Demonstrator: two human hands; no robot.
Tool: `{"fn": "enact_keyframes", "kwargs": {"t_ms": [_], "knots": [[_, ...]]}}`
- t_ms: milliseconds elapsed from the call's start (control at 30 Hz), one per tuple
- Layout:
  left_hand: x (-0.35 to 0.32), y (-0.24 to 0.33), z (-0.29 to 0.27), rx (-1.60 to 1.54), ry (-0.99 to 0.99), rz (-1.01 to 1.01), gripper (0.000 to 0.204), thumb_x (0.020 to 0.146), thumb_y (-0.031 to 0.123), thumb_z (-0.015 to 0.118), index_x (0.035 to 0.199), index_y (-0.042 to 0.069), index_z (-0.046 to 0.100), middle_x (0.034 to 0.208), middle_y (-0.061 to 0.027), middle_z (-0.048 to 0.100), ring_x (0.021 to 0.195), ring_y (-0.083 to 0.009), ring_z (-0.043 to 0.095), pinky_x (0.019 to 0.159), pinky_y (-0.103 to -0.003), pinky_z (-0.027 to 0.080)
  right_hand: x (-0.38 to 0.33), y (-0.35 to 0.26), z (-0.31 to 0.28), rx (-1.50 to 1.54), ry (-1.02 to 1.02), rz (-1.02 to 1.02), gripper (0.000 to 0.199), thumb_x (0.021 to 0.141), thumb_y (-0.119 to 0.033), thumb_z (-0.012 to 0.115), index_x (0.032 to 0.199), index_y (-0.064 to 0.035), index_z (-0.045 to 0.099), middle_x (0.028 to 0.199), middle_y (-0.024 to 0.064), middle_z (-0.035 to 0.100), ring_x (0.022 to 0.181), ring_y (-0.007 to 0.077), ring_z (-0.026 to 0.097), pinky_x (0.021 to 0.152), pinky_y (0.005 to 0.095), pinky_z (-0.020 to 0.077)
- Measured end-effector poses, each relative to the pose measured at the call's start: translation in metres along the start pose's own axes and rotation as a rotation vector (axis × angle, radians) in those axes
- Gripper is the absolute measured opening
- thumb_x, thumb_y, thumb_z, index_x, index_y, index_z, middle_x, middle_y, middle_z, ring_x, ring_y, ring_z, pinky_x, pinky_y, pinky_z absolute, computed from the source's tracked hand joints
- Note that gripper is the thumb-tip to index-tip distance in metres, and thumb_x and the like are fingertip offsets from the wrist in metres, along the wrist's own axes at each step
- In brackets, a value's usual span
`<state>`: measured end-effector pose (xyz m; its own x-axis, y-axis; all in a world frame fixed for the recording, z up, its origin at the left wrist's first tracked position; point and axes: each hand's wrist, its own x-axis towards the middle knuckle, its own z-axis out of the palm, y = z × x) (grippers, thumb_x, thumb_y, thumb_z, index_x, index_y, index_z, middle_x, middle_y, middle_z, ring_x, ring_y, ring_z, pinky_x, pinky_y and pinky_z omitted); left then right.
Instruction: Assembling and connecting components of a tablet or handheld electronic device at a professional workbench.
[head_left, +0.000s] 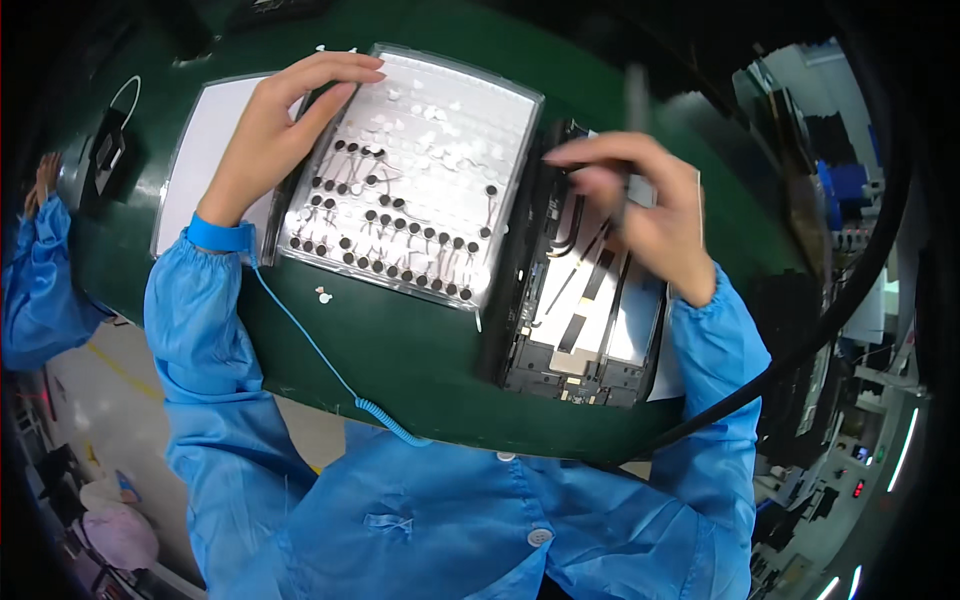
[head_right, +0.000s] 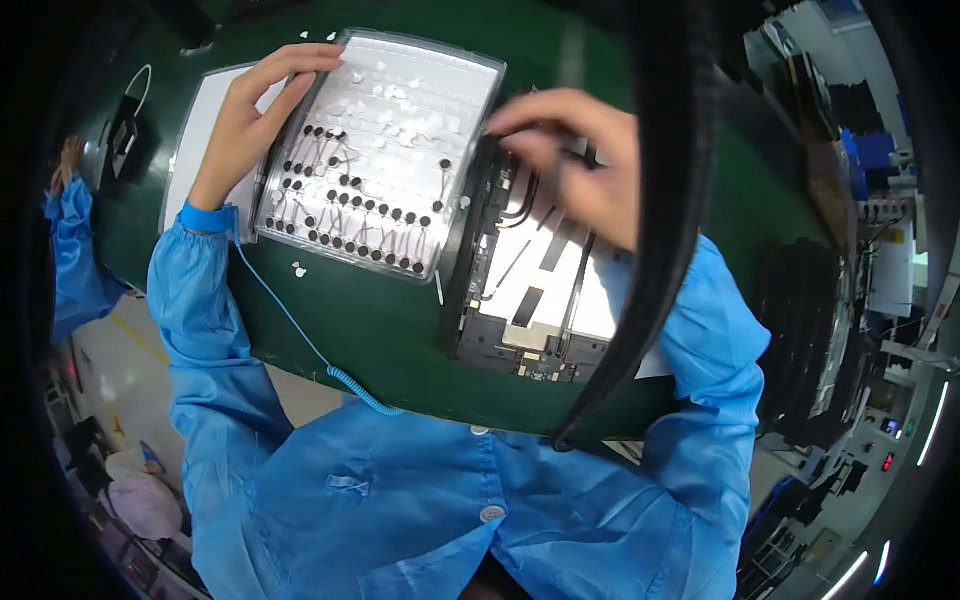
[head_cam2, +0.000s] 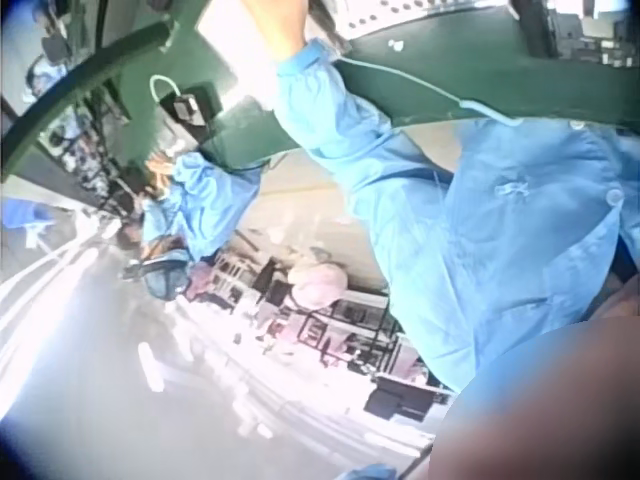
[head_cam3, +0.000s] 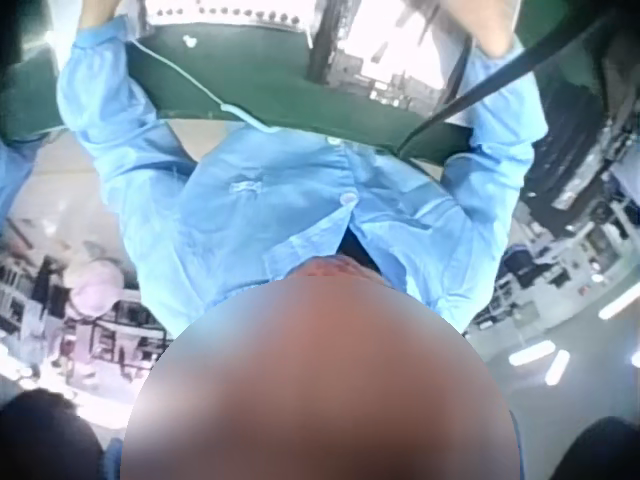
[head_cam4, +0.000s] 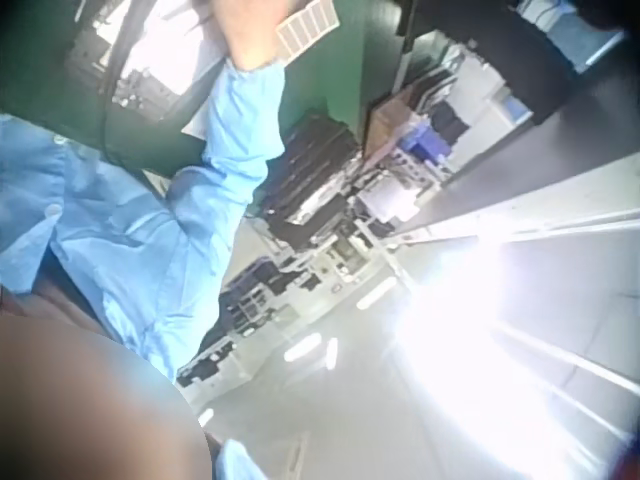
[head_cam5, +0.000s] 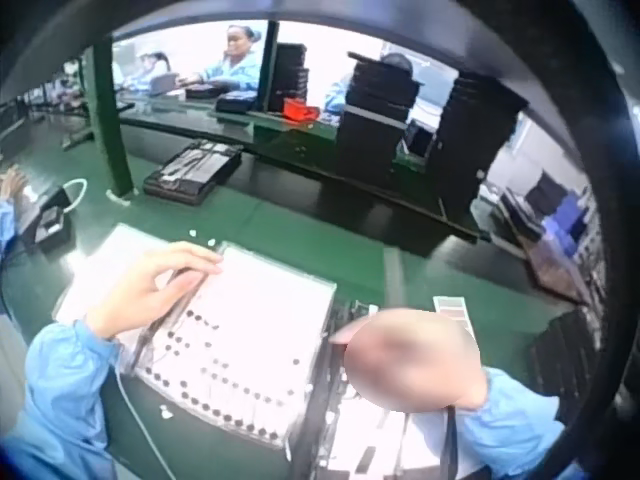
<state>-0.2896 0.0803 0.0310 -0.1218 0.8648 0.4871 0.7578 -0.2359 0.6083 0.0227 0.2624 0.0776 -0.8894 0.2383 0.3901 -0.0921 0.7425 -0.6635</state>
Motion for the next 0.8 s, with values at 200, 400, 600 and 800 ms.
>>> {"fn": "enact_keyframes", "kwargs": {"t_ms": [200, 400, 600, 800], "knots": [[-0.011, -0.012, 0.011, -0.039, 0.045, -0.109, 0.021, 0.099, 0.007, 0.059, 0.115, 0.0, 0.072, 0.117, -0.0138, 0.073, 0.112, -0.0286, 0.068, 0.099, -0.035, 0.051, 0.075, -0.007, 0.078, -0.127, -0.297, -0.224, 0.027, 0.085, -0.013, 0.076, 0.111, -0.0159, 0.068, 0.087, 0.0065, 0.068, 0.079, 0.0285, 0.068, 0.066, 0.0379, 0.0518], [-0.011, -0.01, 0.023, 0.045, 0.137, -0.036, 0.02, 0.094, 0.005, 0.061, 0.109, 0.003, 0.073, 0.113, -0.0135, 0.072, 0.109, -0.0338, 0.066, 0.097, -0.041, 0.052, 0.082, 0.013, 0.088, -0.032, -0.282, -0.287, 0.023, 0.08, -0.004, 0.081, 0.098, -0.0104, 0.069, 0.083, 0.0054, 0.067, 0.077, 0.024, 0.068, 0.069, 0.0342, 0.0544], [-0.011, 0.012, 0.003, -0.002, 0.03, -0.025, 0.012, 0.09, 0.014, 0.071, 0.097, 0.006, 0.076, 0.105, -0.0124, 0.073, 0.101, -0.0308, 0.067, 0.103, -0.045, 0.048, 0.093, 0.011, 0.081, 0.305, -0.189, 0.07, 0.023, 0.087, -0.003, 0.08, 0.104, -0.0005, 0.065, 0.091, 0.007, 0.07, 0.089, 0.0141, 0.07, 0.082, 0.0291, 0.0565], [-0.008, 0.01, 0.017, -0.064, -0.012, -0.006, 0.013, 0.08, 0.012, 0.082, 0.09, 0.006, 0.075, 0.088, -0.006, 0.074, 0.083, -0.0237, 0.07, 0.115, -0.05, 0.04, 0.099, 0.012, 0.075, 0.61, -0.097, 0.31, 0.03, 0.089, 0.006, 0.074, 0.113, 0.0037, 0.056, 0.101, 0.0124, 0.068, 0.096, 0.0186, 0.072, 0.088, 0.0298, 0.0606]]}}
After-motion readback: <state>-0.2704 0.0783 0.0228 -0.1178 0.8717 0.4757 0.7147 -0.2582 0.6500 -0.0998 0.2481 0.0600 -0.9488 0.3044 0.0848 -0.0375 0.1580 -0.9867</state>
